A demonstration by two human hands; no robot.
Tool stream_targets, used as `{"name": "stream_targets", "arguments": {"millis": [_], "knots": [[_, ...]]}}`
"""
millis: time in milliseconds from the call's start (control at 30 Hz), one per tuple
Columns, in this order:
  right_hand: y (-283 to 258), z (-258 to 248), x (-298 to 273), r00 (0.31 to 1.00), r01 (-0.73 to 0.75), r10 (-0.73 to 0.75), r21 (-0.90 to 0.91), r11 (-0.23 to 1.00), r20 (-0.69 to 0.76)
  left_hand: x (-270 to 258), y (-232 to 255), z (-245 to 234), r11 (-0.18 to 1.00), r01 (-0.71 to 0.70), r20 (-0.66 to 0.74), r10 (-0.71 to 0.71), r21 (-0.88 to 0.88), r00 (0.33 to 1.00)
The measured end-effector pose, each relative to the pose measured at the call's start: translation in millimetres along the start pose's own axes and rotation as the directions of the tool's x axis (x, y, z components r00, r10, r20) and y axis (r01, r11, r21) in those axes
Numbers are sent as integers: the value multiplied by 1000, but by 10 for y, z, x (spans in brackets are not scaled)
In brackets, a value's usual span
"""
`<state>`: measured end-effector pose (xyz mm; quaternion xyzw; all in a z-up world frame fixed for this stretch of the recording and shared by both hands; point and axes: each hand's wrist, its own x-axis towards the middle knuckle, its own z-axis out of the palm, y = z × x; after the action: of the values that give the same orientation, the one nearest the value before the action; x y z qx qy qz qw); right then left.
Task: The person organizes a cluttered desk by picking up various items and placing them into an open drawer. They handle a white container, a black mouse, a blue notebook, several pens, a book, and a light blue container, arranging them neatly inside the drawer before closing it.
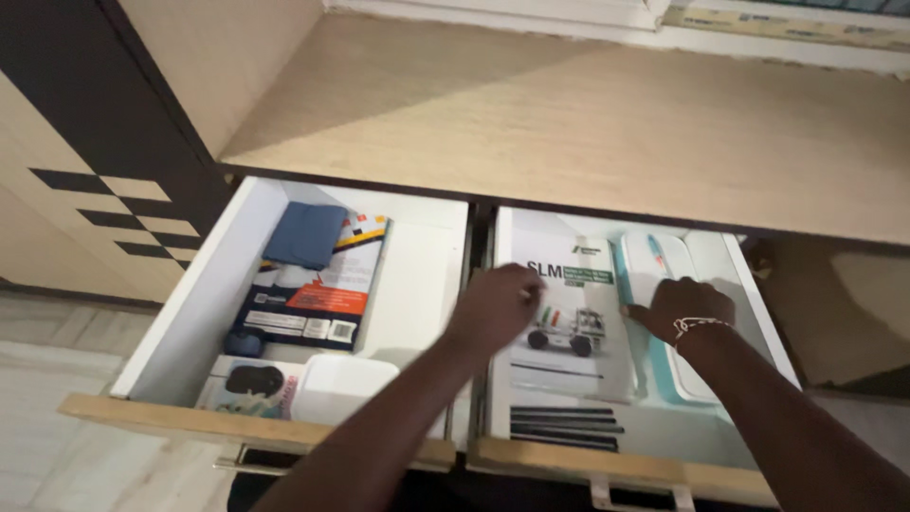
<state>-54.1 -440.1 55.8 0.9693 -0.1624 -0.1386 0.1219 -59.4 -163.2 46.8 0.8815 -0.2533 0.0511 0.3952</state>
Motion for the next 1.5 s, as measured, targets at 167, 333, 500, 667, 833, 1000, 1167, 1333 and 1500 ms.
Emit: {"name": "stream_targets", "arguments": {"millis": [167,333,500,667,833,1000,1167,1333,1500], "knots": [[-651,-583,6,906,368,-303,201,908,-295,-55,-715,-703,998,54,-260,-47,20,965],[-1331,-1005,247,573,704,-462,117,701,-677,-181,-1486,-1117,863,302,0,-330,404,944],[-1786,-998,1017,536,746,-588,14,665,-605,-98,-2145,-1382,717,422,-19,-496,556,868],[-1999,-695,1456,708,656,-594,44,753,-383,142,-2636,-1380,666,559,-160,-562,494,811],[-2016,-775,1562,703,659,-581,68,749,-411,69,-2828,-1234,641,649,-305,-574,410,760],[-2058,-885,1571,710,643,-569,53,764,-414,58,-2871,-1167,624,651,-351,-549,432,759],[-2076,-947,1604,692,651,-559,60,757,-456,96,-2762,-1190,672,643,-353,-539,366,764],[-2095,-957,1539,704,643,-528,112,757,-475,299,-2470,-1289,594,733,-127,-742,332,659],[-2080,-964,1518,721,636,-515,147,758,-464,317,-2342,-1374,577,697,25,-777,426,629]]}}
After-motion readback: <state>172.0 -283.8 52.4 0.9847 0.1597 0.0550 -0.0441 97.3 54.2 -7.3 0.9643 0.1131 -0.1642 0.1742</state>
